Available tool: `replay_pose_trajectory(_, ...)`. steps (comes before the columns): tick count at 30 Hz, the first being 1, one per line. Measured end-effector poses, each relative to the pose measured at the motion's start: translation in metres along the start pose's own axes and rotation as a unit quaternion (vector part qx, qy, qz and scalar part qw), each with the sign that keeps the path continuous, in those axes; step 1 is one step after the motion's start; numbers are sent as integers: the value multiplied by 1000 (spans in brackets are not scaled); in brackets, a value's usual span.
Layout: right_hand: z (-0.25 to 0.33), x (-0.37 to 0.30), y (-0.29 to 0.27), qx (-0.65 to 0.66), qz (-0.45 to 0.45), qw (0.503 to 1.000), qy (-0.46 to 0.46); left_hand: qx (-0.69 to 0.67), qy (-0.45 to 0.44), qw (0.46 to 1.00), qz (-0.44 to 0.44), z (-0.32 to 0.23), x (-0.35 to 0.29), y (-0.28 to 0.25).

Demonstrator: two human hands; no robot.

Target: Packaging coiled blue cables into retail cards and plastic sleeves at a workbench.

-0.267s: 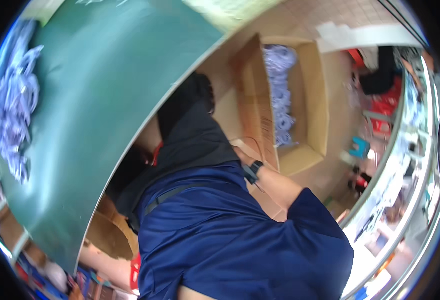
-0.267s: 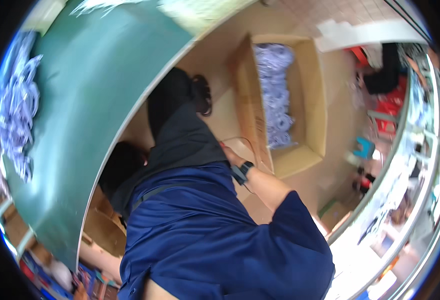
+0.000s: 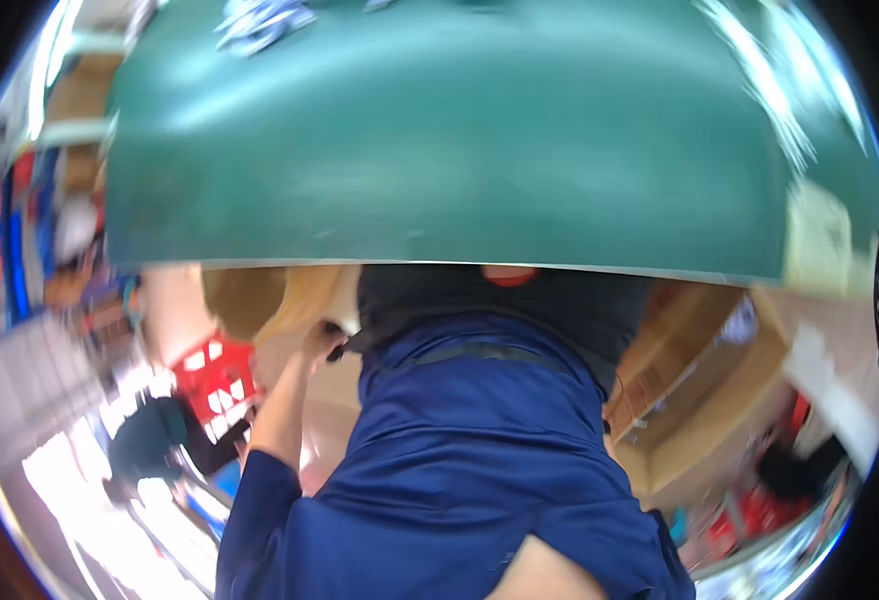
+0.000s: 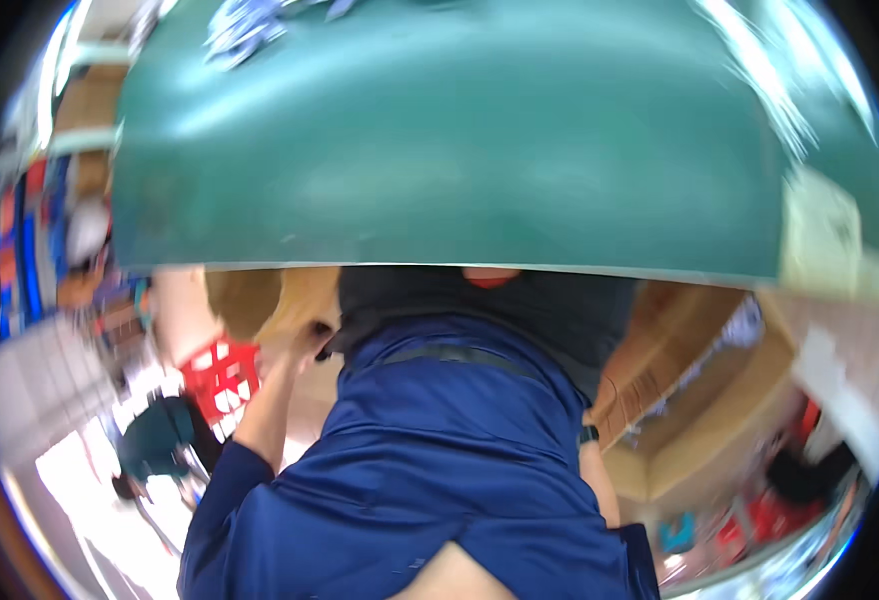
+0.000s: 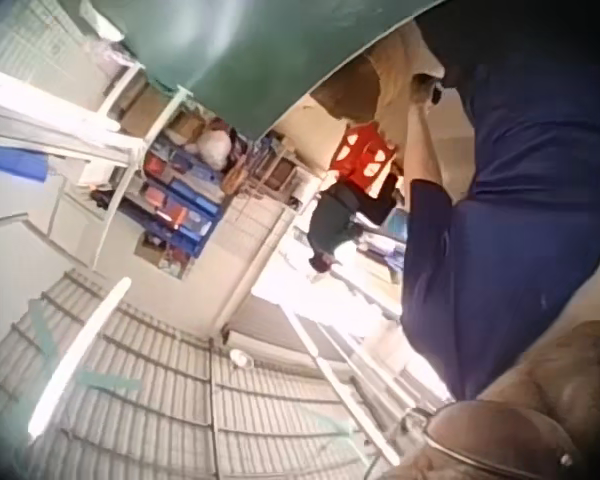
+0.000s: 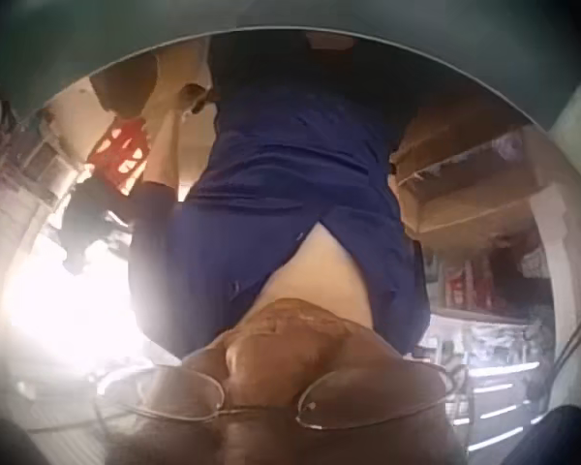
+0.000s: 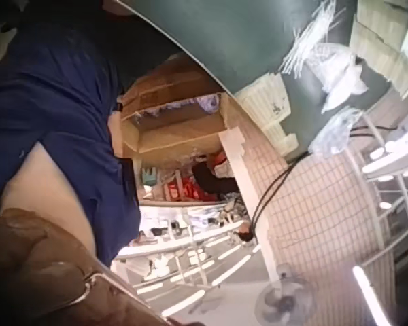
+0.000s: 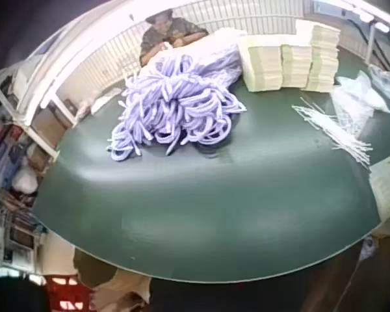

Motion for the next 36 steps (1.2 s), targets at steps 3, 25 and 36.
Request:
replay_pose_trajectory(3, 21, -13, -12, -82, 150, 983, 63, -111, -12, 993, 39, -28, 5, -15)
replay_pose_trajectory(25, 199, -145, -357, -442, 448, 616, 473, -8, 40, 999, 13, -50, 32, -43)
replay_pose_trajectory(36, 49, -34, -329, -71, 55, 996, 23, -91, 2, 995, 37, -56, 46, -46)
Point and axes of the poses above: each hand's wrist, its own x-axis towards the middle knuckle, its own y-axis out of the palm, z = x × y, the point moved 5 cm from there along x, towards the middle knuckle, and after that the axes turned 11 degrees about -y, right-handed, at the moved point
